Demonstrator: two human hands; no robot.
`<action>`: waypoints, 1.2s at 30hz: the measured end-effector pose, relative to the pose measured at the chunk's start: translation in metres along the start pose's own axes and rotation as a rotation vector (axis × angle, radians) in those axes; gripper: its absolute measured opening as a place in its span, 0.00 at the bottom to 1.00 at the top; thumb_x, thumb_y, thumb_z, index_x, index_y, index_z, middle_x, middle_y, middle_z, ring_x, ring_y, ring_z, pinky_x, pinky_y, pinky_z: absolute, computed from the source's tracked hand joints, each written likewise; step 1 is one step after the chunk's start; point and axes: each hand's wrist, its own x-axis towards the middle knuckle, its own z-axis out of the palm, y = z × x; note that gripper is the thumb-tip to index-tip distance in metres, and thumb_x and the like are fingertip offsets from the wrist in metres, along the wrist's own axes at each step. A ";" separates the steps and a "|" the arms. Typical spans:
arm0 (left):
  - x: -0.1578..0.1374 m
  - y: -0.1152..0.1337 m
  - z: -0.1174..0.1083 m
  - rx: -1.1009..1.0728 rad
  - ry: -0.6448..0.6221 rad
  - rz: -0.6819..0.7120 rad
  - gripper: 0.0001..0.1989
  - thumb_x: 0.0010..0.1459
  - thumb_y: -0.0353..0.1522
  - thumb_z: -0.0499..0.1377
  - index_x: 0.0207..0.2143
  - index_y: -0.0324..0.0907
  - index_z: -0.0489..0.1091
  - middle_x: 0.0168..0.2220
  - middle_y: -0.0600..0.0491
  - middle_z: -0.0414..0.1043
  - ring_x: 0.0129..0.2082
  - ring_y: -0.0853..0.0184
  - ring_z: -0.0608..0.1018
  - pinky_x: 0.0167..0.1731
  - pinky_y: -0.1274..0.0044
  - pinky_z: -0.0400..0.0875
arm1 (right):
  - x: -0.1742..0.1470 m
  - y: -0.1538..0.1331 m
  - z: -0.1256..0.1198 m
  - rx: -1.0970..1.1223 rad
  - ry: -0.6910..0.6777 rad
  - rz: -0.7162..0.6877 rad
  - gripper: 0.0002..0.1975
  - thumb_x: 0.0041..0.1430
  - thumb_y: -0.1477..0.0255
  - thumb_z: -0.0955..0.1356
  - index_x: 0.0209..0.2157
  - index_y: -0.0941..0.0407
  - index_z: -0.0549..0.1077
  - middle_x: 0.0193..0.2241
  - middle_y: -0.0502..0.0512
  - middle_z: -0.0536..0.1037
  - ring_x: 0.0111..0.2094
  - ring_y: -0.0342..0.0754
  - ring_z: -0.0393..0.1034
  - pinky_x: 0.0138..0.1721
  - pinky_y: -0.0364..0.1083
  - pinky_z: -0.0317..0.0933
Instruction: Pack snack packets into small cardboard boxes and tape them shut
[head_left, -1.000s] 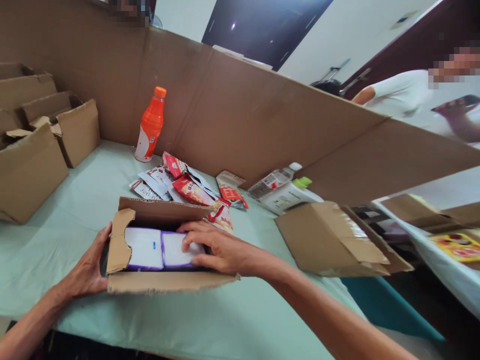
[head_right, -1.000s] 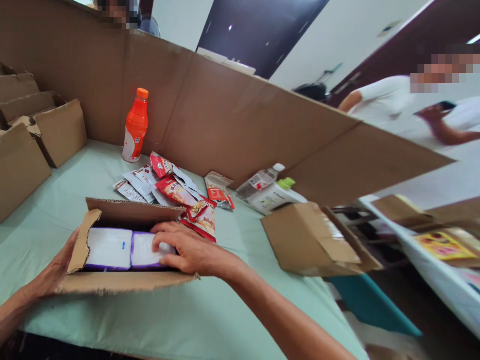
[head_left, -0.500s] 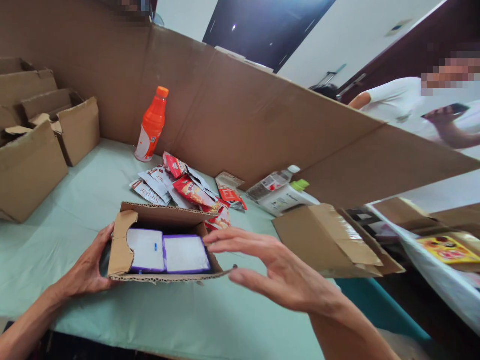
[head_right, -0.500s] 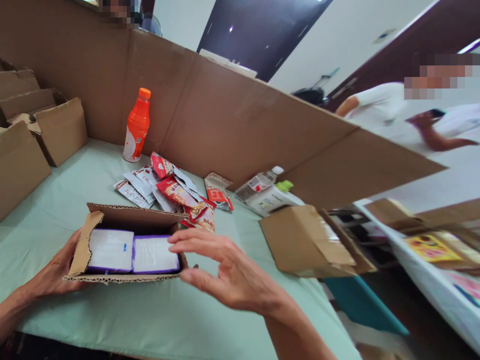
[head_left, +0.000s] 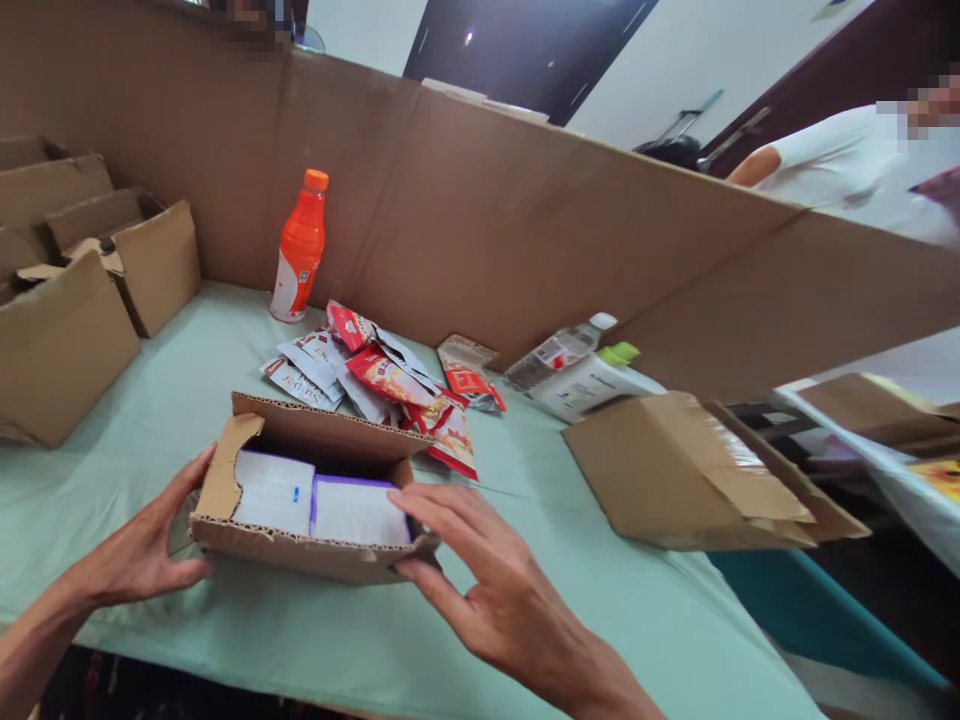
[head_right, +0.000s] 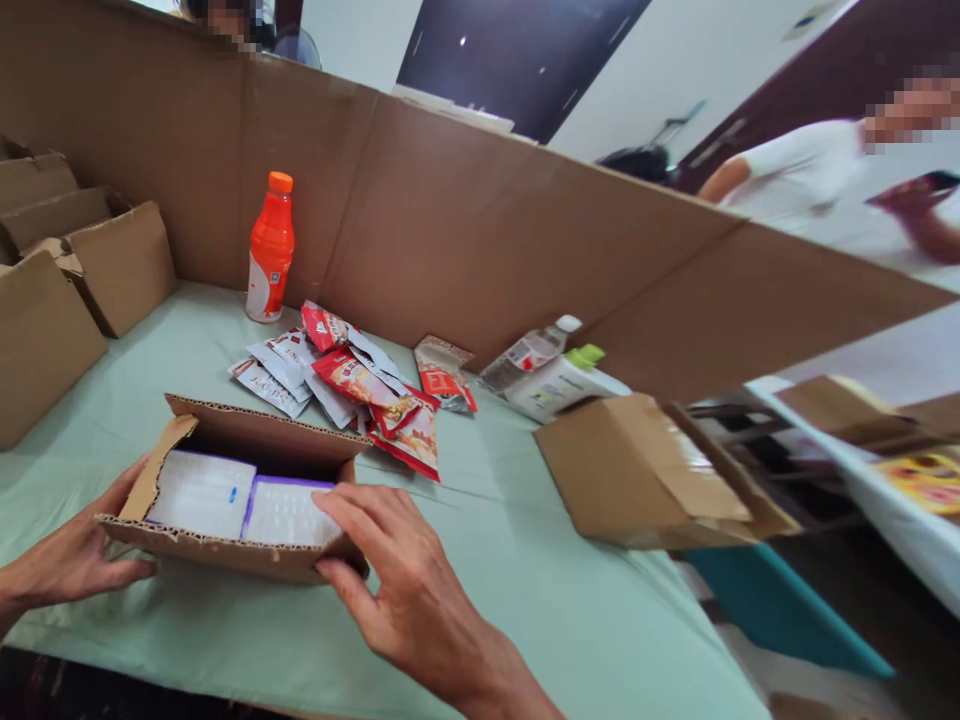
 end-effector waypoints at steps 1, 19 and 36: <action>-0.005 0.001 -0.003 -0.013 0.016 0.017 0.54 0.60 0.44 0.65 0.77 0.52 0.33 0.77 0.42 0.45 0.73 0.41 0.61 0.68 0.48 0.61 | 0.001 -0.002 -0.001 0.023 -0.002 -0.037 0.17 0.65 0.75 0.69 0.55 0.54 0.73 0.48 0.60 0.82 0.46 0.54 0.78 0.46 0.53 0.74; 0.001 0.079 0.004 0.034 0.442 0.223 0.31 0.73 0.41 0.57 0.73 0.59 0.51 0.52 0.53 0.80 0.58 0.57 0.80 0.62 0.61 0.75 | 0.004 -0.013 -0.003 0.013 0.112 -0.067 0.16 0.66 0.78 0.69 0.53 0.52 0.74 0.53 0.62 0.79 0.53 0.55 0.75 0.52 0.53 0.72; 0.021 0.069 0.005 0.153 0.474 0.298 0.16 0.67 0.26 0.55 0.52 0.48 0.75 0.63 0.48 0.72 0.68 0.51 0.70 0.64 0.55 0.72 | 0.003 0.019 0.009 -0.064 -0.289 -0.092 0.29 0.69 0.55 0.69 0.66 0.50 0.71 0.68 0.67 0.69 0.68 0.66 0.62 0.63 0.67 0.62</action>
